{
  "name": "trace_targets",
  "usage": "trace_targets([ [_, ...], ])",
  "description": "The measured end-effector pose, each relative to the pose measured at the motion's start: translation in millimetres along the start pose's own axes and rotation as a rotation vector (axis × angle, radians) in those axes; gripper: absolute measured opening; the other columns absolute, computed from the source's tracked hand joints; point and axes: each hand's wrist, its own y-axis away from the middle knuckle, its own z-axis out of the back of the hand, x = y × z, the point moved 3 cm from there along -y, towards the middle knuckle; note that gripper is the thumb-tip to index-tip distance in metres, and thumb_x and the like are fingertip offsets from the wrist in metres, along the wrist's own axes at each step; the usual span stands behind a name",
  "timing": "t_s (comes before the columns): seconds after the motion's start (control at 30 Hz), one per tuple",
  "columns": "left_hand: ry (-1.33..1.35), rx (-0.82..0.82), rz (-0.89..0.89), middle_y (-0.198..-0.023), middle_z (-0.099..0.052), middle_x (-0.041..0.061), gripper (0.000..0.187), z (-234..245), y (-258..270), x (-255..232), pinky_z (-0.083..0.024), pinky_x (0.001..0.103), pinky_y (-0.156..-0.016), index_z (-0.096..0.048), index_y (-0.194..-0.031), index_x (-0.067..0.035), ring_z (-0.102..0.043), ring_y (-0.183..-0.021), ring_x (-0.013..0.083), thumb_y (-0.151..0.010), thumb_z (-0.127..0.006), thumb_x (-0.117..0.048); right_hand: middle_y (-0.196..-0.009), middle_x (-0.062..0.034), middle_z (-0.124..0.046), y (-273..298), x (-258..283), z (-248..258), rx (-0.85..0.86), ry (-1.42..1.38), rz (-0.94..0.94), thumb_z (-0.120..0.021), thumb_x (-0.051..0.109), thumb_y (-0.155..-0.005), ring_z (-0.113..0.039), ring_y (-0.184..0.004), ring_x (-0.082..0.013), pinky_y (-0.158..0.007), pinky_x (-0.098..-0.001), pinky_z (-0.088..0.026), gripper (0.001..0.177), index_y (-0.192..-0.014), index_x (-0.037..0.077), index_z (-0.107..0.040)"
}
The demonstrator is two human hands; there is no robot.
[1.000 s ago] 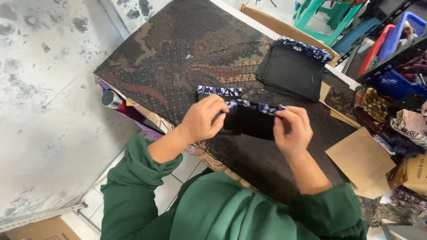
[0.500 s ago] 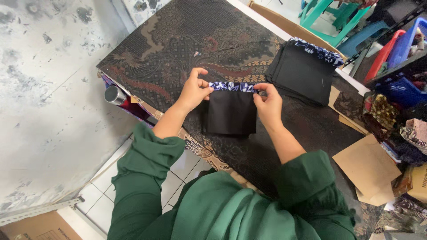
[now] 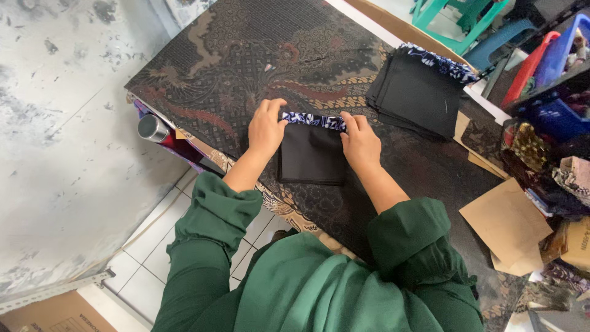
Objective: The person irons small pieces of black fabric with patterned edges using a steam iron and brown paper as a protective layer. They repeatedly place the paper over the fabric, press with the iron, remove the paper, and stack the finished pieces.
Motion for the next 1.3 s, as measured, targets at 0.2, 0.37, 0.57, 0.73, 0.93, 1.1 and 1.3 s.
trace_targets([
  [0.2,-0.058,-0.036,-0.024,-0.117,-0.058,0.008,0.038,14.6,14.6,-20.5,-0.049,0.046,-0.093,-0.064,-0.114,-0.014,-0.058,-0.113,0.0320,-0.080,-0.081,-0.011,-0.131,-0.0049,-0.062,21.0,10.9,37.0,-0.149,0.110,0.293,-0.073,0.009,-0.091,-0.060,-0.119,-0.0285,-0.096,-0.0432,-0.048,0.042,-0.132,0.012,-0.066],
  [0.37,-0.128,-0.150,-0.344,-0.130,-0.061,0.009,0.024,9.7,12.0,-45.1,-0.042,0.050,-0.104,-0.067,-0.106,-0.013,-0.057,-0.124,0.0315,-0.084,-0.075,-0.012,-0.148,-0.0061,-0.055,62.3,22.2,31.9,0.072,0.320,0.456,-0.073,0.024,-0.086,-0.050,-0.137,-0.0259,-0.110,-0.0532,-0.033,0.046,-0.130,0.012,-0.066],
  [0.57,-0.079,0.049,-0.799,-0.128,-0.068,0.010,0.031,-61.9,-6.9,-78.8,-0.041,0.044,-0.104,-0.073,-0.113,-0.020,-0.058,-0.123,0.0277,-0.083,-0.069,-0.011,-0.161,-0.0074,-0.043,116.0,38.8,5.9,0.196,0.282,0.379,-0.065,0.038,-0.093,-0.035,-0.151,-0.0218,-0.116,-0.0582,-0.021,0.060,-0.146,0.011,-0.055],
  [0.73,-0.093,0.280,-0.625,-0.108,-0.069,0.003,0.020,-83.0,-33.9,-72.4,-0.044,0.045,-0.098,-0.072,-0.108,-0.016,-0.061,-0.110,0.0265,-0.088,-0.072,-0.014,-0.165,-0.0093,-0.036,126.2,44.3,-0.7,0.277,0.183,0.300,-0.060,0.046,-0.094,-0.029,-0.153,-0.0249,-0.117,-0.0607,-0.014,0.072,-0.154,0.011,-0.044],
  [0.93,0.009,0.106,-0.571,-0.112,-0.068,0.008,0.029,-69.4,-33.6,-100.6,-0.045,0.045,-0.091,-0.070,-0.114,-0.010,-0.061,-0.109,0.0299,-0.086,-0.073,-0.014,-0.164,-0.0118,-0.035,158.3,17.0,51.3,0.174,0.149,0.184,-0.067,0.045,-0.089,-0.027,-0.154,-0.0270,-0.117,-0.0602,-0.011,0.075,-0.153,0.013,-0.044],
  [1.1,-0.024,0.308,-0.674,-0.107,-0.068,0.006,0.022,-130.1,-29.4,-152.2,-0.048,0.044,-0.091,-0.070,-0.106,-0.013,-0.062,-0.106,0.0282,-0.086,-0.076,-0.022,-0.161,-0.0111,-0.042,236.3,-51.9,107.3,0.018,0.302,-0.159,-0.071,0.042,-0.087,-0.033,-0.152,-0.0271,-0.117,-0.0615,-0.009,0.074,-0.151,0.014,-0.047],
  [1.3,-0.113,0.318,-0.890,-0.098,-0.068,0.009,0.032,-266.9,-36.4,-215.2,-0.054,0.041,-0.077,-0.068,-0.114,-0.007,-0.067,-0.094,0.0292,-0.085,-0.069,-0.018,-0.159,-0.0096,-0.049,322.1,-119.3,144.3,-0.186,0.561,-0.462,-0.067,0.039,-0.091,-0.041,-0.150,-0.0272,-0.118,-0.0674,-0.003,0.065,-0.149,0.014,-0.051],
])
